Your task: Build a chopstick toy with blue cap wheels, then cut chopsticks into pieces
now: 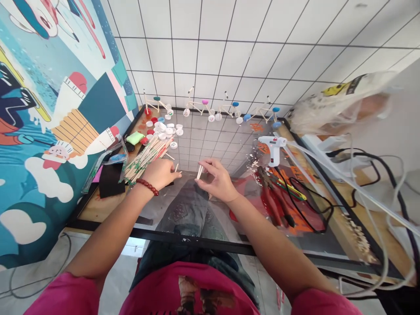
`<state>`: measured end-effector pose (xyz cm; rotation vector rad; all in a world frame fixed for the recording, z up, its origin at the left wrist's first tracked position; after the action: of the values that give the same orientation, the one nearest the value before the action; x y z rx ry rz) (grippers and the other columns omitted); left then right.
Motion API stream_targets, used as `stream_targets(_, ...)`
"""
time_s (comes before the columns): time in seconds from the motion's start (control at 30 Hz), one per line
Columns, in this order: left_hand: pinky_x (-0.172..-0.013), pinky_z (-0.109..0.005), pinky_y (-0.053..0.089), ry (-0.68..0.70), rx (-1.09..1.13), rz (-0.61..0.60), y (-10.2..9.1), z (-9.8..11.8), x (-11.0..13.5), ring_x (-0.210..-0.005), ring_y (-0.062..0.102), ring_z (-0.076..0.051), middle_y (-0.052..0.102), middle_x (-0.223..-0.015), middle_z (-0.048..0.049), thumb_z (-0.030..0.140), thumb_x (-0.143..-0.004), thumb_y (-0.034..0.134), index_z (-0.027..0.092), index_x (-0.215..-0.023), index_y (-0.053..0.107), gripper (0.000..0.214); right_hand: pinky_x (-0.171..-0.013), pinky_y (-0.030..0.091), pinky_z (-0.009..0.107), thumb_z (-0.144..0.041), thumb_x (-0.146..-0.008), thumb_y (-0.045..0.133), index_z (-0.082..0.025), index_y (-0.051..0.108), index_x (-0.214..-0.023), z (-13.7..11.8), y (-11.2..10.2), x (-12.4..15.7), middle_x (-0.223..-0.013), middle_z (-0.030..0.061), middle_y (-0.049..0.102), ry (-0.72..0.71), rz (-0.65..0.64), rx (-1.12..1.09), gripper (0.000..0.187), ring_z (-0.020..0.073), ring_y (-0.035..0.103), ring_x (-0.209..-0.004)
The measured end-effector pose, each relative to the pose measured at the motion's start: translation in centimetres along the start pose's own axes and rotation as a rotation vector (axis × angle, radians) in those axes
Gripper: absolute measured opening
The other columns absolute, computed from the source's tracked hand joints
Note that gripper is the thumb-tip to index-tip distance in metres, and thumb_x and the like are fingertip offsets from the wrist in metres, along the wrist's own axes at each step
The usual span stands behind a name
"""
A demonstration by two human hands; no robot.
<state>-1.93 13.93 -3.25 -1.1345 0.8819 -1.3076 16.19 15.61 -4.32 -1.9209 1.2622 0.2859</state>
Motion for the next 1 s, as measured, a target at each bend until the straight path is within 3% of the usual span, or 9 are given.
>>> stream_targets(0.1, -0.061, -0.030, 0.039, 0.021, -0.019, -0.025, 0.8, 0.5, -0.7, -0.077, 0.067, -0.024, 0.075, -0.079, -0.0081, 0.038, -0.076, 0.075, 0.018, -0.077, 0.073, 0.020, -0.085, 0.059, 0.040, -0.026, -0.078, 0.071, -0.025, 0.064, -0.126, 0.3, 0.0, 0.0, -0.116, 0.0091, 0.059, 0.014, 0.000, 0.011, 0.049, 0.0215, 0.064, -0.096)
stream_targets(0.27, -0.067, -0.031, 0.045, 0.063, -0.091, -0.037, 0.8, 1.4, 0.0, -0.082, 0.069, -0.025, 0.075, -0.083, -0.0101, 0.027, -0.085, 0.063, 0.017, -0.077, 0.073, 0.016, -0.087, 0.058, 0.041, -0.027, -0.078, 0.071, -0.024, 0.064, -0.126, 0.1, 0.3, -0.1, -0.116, 0.0096, 0.060, -0.010, -0.030, 0.016, 0.049, 0.0232, 0.063, -0.101)
stream_targets(0.37, -0.073, -0.035, 0.048, 0.079, -0.159, 0.029, 0.8, 3.4, 1.6, -0.092, 0.069, -0.030, 0.072, -0.098, -0.0168, 0.019, -0.088, 0.053, 0.013, -0.092, 0.072, 0.020, -0.089, 0.057, 0.043, -0.027, -0.079, 0.070, -0.024, 0.064, -0.127, 0.2, 0.2, -0.1, -0.115, 0.0095, 0.061, 0.010, -0.041, 0.024, 0.049, 0.0239, 0.064, -0.101)
stream_targets(0.5, -0.074, -0.035, 0.052, 0.095, -0.194, 0.047, 2.1, 6.4, 3.1, -0.092, 0.070, -0.028, 0.070, -0.099, -0.0174, 0.009, -0.087, 0.049, 0.011, -0.103, 0.069, 0.026, -0.087, 0.058, 0.042, -0.026, -0.078, 0.070, -0.025, 0.063, -0.128, 0.6, -0.1, -0.1, -0.116, 0.0091, 0.061, 0.044, -0.031, 0.018, 0.050, 0.0216, 0.065, -0.093)
stream_targets(0.6, -0.073, -0.035, 0.053, 0.075, -0.185, 0.049, 2.6, 7.1, 3.1, -0.091, 0.071, -0.029, 0.070, -0.101, -0.0190, 0.006, -0.084, 0.051, 0.009, -0.107, 0.069, 0.029, -0.083, 0.059, 0.039, -0.026, -0.077, 0.070, -0.024, 0.064, -0.126, 1.2, -0.5, -0.2, -0.114, 0.0085, 0.061, 0.084, 0.009, -0.005, 0.050, 0.0187, 0.064, -0.085)
stream_targets(0.7, -0.074, -0.036, 0.054, 0.088, -0.147, 0.021, 2.0, 6.2, 2.2, -0.089, 0.071, -0.029, 0.071, -0.100, -0.0173, 0.012, -0.084, 0.056, 0.012, -0.101, 0.073, 0.024, -0.084, 0.058, 0.038, -0.027, -0.075, 0.072, -0.022, 0.066, -0.123, 1.8, -0.9, -0.3, -0.109, 0.0077, 0.062, 0.140, 0.060, -0.006, 0.049, 0.0178, 0.062, -0.082)
stream_targets(0.8, -0.083, -0.036, 0.052, 0.114, -0.094, 0.019, 0.1, 3.8, 0.1, -0.095, 0.070, -0.027, 0.074, -0.096, -0.0126, 0.017, -0.086, 0.054, 0.019, -0.091, 0.076, 0.022, -0.086, 0.056, 0.039, -0.029, -0.073, 0.073, -0.021, 0.068, -0.120, 2.3, -1.2, -0.4, -0.104, 0.0065, 0.063, 0.194, 0.108, -0.021, 0.047, 0.0173, 0.060, -0.080)
stream_targets(0.9, -0.102, -0.040, 0.044, 0.147, -0.049, 0.078, -2.2, 1.2, -2.6, -0.115, 0.062, -0.029, 0.071, -0.115, -0.0174, 0.007, -0.080, 0.053, 0.015, -0.096, 0.076, 0.029, -0.085, 0.057, 0.039, -0.030, -0.072, 0.074, -0.021, 0.069, -0.117, 2.7, -1.4, -0.5, -0.102, 0.0063, 0.063, 0.231, 0.138, -0.069, 0.046, 0.0174, 0.060, -0.079)
stream_targets(1.0, -0.108, -0.044, 0.038, 0.196, 0.053, 0.074, -2.6, -0.1, -4.1, -0.117, 0.060, -0.032, 0.073, -0.104, -0.0192, 0.004, -0.070, 0.059, 0.016, -0.071, 0.073, 0.018, -0.083, 0.057, 0.039, -0.030, -0.072, 0.076, -0.020, 0.069, -0.117, 3.0, -1.4, -0.6, -0.102, 0.0067, 0.063, 0.245, 0.147, -0.086, 0.047, 0.0177, 0.060, -0.079)
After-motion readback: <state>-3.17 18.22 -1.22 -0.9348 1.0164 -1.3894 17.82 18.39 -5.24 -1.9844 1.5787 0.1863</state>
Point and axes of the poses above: each hand's wrist, its own x-axis away from the middle knuckle, its own y-axis out of the palm, z = x × y, the point moved 10 cm from there along -x, towards the middle knuckle
